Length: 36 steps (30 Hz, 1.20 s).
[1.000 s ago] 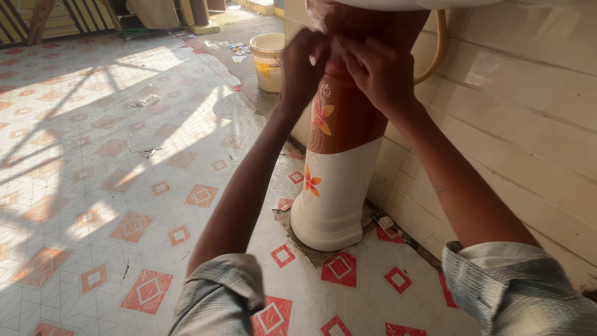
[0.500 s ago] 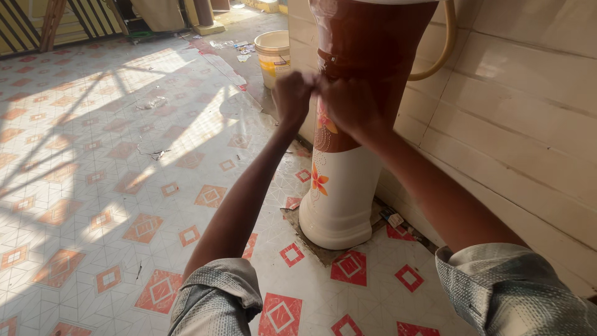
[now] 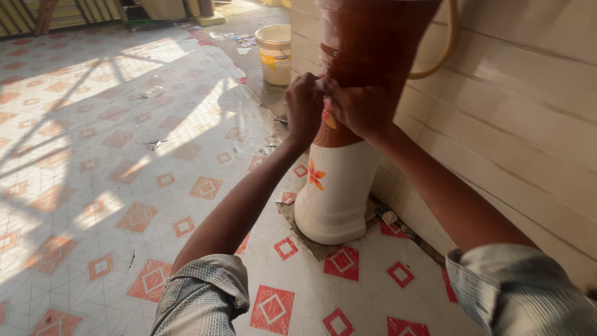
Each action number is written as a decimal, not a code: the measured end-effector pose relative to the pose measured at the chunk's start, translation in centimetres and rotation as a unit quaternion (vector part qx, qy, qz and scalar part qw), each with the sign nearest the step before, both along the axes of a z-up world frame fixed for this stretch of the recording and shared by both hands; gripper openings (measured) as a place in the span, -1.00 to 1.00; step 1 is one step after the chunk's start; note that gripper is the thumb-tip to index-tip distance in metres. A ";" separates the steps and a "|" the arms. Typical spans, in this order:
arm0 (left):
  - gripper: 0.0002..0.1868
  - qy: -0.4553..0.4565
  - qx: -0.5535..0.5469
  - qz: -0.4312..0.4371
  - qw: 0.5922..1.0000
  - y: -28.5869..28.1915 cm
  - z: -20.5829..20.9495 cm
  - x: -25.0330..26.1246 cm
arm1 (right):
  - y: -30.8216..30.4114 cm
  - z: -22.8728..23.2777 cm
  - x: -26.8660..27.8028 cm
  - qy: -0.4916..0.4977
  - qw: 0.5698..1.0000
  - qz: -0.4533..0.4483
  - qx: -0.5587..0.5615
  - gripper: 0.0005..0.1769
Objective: The person wipes the exterior and pedestal of a washbasin using a cloth, moving the cloth across the porcelain surfaces.
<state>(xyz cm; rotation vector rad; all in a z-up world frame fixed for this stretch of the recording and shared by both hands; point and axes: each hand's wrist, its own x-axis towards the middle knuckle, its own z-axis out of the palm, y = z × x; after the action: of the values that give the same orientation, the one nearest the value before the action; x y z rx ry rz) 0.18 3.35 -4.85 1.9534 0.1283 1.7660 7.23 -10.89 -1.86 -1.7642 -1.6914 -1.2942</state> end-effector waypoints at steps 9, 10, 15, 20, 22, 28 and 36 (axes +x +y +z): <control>-0.84 -0.077 0.039 -0.044 0.995 -0.7 7.9 1.0 | -1.5 5.3 1.2 -0.031 0.985 0.062 0.158 -0.84; -0.90 -0.106 0.030 -0.077 0.991 -1.4 8.8 1.2 | -1.8 6.5 1.5 0.000 0.984 0.052 0.170 -0.83; -0.92 -0.154 -0.066 -0.136 0.976 -5.3 9.9 3.7 | -3.1 7.1 2.5 0.043 0.975 0.054 0.213 -0.70; -0.87 -0.072 0.205 -0.080 0.973 -9.4 7.4 1.5 | -5.5 2.4 4.7 0.149 0.958 0.022 0.244 -0.91; -0.85 -0.042 0.223 -0.083 0.970 -10.5 7.8 0.6 | -5.8 1.7 5.6 0.206 0.947 0.001 0.248 -0.89; -0.97 -0.103 0.056 -0.141 0.983 -10.4 9.8 3.0 | -3.1 3.9 5.3 0.296 0.871 0.230 0.317 -0.88; -0.87 -0.198 -0.096 -0.119 0.968 -7.7 10.8 2.7 | 0.5 6.0 -1.1 0.430 0.756 0.366 0.330 -0.76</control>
<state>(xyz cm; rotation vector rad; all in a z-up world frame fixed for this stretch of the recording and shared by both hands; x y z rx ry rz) 2.93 -4.31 5.91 1.3882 -0.0686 1.8635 6.10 -10.40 4.13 -0.8443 -0.9775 -0.4506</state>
